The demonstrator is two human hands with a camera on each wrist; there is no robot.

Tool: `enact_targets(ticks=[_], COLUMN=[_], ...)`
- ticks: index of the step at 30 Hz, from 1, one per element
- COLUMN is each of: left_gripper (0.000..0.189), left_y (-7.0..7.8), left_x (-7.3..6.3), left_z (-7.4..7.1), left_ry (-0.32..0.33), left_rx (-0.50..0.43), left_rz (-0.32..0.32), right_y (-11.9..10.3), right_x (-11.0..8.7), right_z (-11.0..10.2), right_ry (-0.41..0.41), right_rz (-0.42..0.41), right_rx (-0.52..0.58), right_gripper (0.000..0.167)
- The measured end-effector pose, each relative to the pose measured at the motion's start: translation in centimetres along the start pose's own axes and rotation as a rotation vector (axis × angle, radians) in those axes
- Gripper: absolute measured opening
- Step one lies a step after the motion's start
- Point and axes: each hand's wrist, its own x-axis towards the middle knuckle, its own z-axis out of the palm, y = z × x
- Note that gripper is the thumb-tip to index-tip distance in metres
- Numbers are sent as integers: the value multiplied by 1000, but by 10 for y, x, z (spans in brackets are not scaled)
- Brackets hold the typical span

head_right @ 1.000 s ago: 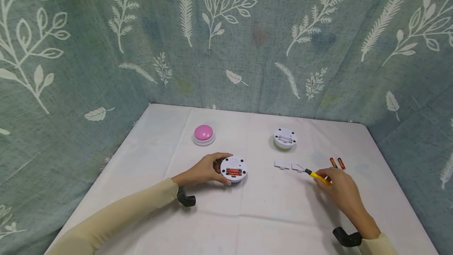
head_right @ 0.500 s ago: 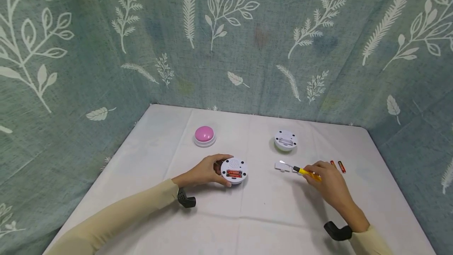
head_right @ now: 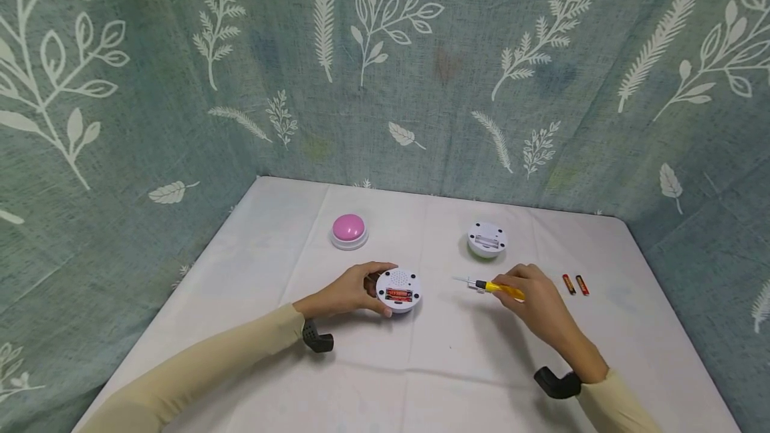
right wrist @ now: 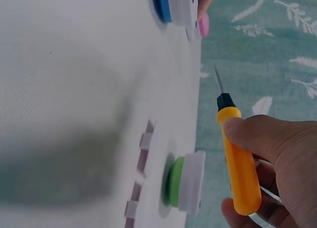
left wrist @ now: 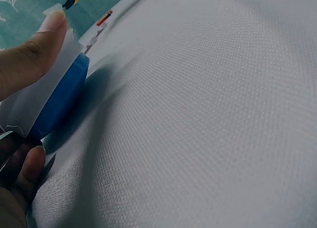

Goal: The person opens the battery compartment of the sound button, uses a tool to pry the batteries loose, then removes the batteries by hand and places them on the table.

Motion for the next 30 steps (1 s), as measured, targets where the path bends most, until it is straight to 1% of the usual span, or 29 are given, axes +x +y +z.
enact_targets(ticks=[8,10,18,24,30], left_gripper=[97,98,98,97,97], left_y=[2,3,1,1,1], left_x=[-2,-2,0,1,0], left_z=[0,0,0,1,1], left_ry=[-4,-6,-6,1,-4], left_rx=[-7,5,7,47,30], left_rz=[-5,-5,-1,13,19], right_y=[-12,-15,-27,-34,-39], right_x=[10,12,21,27,32], right_z=[7,9,18,24,26], right_ry=[4,4,-5,-36,-50], right_rz=[-104,-135,-254,-298,-333], right_rx=[50,59,73,91,99], right_gripper=[28,28,28,29,28])
